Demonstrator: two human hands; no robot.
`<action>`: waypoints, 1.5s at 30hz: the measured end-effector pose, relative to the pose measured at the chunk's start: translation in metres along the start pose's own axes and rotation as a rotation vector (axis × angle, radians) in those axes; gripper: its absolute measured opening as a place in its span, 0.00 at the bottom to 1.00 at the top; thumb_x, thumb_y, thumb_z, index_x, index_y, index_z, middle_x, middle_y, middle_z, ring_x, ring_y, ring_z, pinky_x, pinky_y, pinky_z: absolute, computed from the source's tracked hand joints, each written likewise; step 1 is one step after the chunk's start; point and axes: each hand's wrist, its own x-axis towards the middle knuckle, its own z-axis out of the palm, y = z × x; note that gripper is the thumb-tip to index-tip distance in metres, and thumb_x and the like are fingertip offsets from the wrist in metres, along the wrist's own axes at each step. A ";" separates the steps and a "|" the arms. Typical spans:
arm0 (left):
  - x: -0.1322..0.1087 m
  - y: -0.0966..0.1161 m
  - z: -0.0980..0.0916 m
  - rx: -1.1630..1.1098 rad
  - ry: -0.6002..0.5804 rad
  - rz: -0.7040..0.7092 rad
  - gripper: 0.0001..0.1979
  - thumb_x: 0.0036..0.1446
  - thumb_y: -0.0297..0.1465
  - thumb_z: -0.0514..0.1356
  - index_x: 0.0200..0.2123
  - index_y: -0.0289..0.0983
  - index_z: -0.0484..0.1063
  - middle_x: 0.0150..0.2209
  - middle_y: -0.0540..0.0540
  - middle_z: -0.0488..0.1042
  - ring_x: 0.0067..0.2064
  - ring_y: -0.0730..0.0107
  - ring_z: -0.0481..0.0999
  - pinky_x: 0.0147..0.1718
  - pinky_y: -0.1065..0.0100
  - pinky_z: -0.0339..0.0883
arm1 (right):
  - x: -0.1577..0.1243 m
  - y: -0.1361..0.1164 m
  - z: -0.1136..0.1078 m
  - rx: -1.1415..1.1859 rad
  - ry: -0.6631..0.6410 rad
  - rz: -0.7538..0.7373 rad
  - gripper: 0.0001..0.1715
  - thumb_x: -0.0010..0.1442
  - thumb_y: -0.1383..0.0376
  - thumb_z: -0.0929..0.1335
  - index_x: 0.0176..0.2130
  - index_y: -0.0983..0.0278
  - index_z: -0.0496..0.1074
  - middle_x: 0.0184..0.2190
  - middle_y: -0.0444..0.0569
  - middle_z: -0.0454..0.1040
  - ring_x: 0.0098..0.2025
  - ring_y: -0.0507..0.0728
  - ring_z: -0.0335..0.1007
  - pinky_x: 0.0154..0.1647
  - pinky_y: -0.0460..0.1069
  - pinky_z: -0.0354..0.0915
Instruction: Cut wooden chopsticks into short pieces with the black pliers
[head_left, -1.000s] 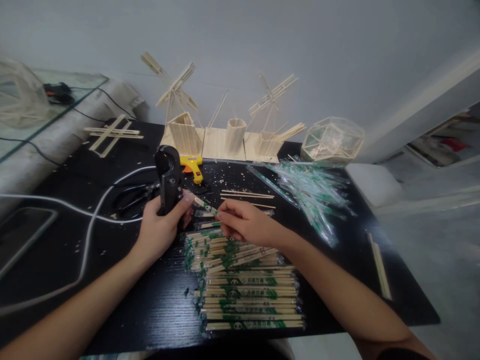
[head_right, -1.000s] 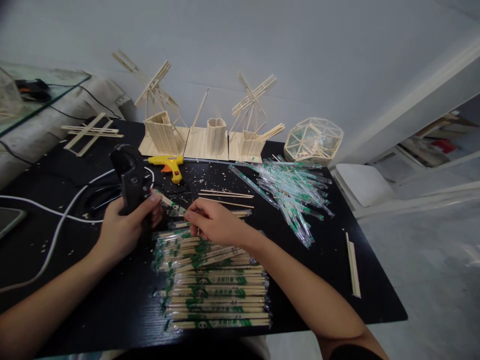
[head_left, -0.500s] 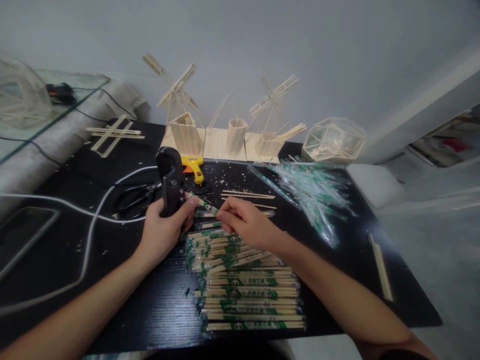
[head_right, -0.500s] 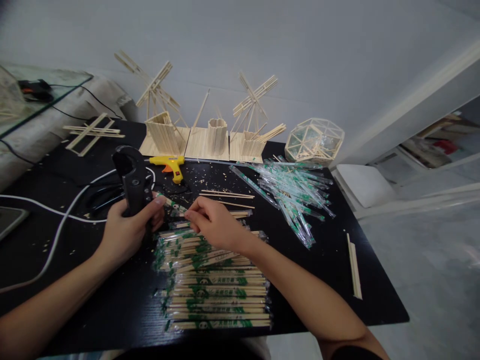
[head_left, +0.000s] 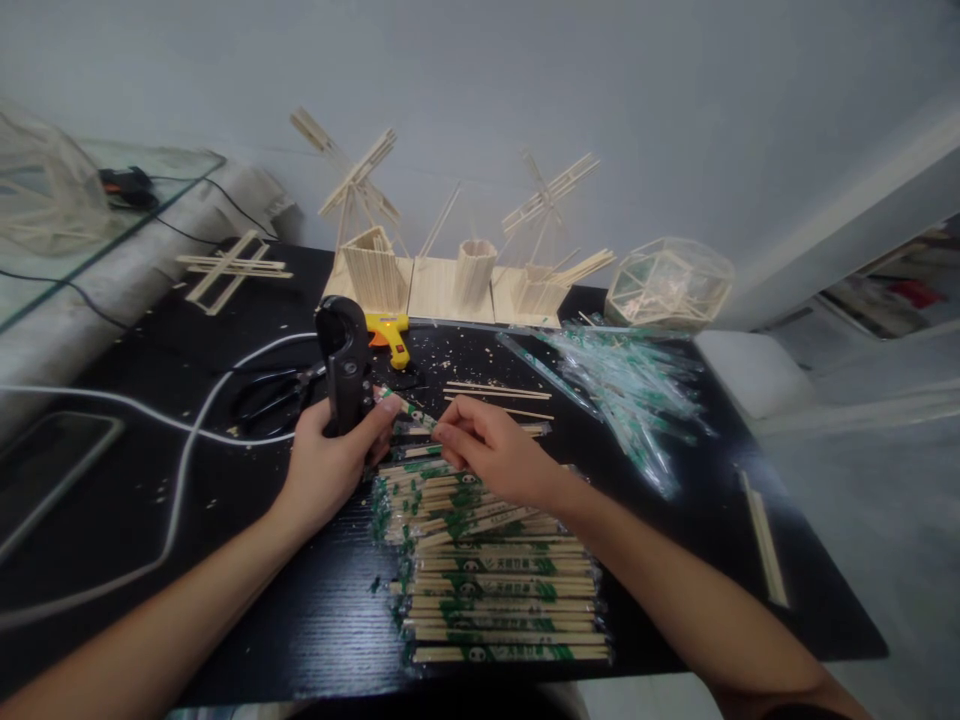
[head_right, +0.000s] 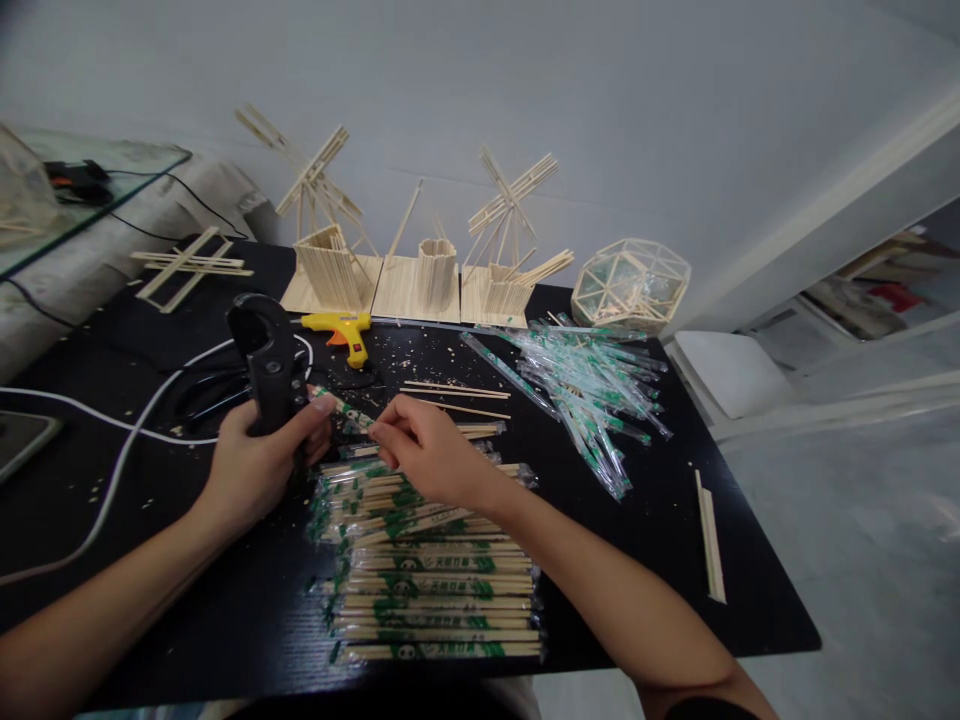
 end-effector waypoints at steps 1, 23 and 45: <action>0.000 0.000 0.000 -0.009 0.001 0.001 0.14 0.54 0.38 0.70 0.26 0.38 0.71 0.19 0.54 0.64 0.20 0.77 0.62 0.18 0.73 0.58 | 0.000 -0.001 0.000 0.001 -0.002 -0.001 0.12 0.70 0.60 0.64 0.34 0.62 0.64 0.24 0.39 0.64 0.26 0.50 0.59 0.30 0.48 0.57; -0.001 0.001 0.001 0.114 -0.001 0.022 0.20 0.53 0.41 0.70 0.20 0.37 0.67 0.17 0.53 0.65 0.20 0.76 0.63 0.18 0.72 0.57 | 0.000 -0.003 0.002 -0.013 0.019 0.002 0.14 0.70 0.58 0.64 0.34 0.61 0.64 0.23 0.38 0.64 0.26 0.50 0.58 0.29 0.48 0.56; 0.009 0.005 -0.005 -0.080 -0.005 0.054 0.11 0.54 0.37 0.70 0.32 0.37 0.73 0.21 0.53 0.63 0.22 0.74 0.63 0.19 0.71 0.59 | -0.001 -0.004 0.001 -0.047 0.023 -0.006 0.11 0.69 0.60 0.64 0.34 0.61 0.65 0.24 0.39 0.65 0.27 0.50 0.60 0.30 0.48 0.57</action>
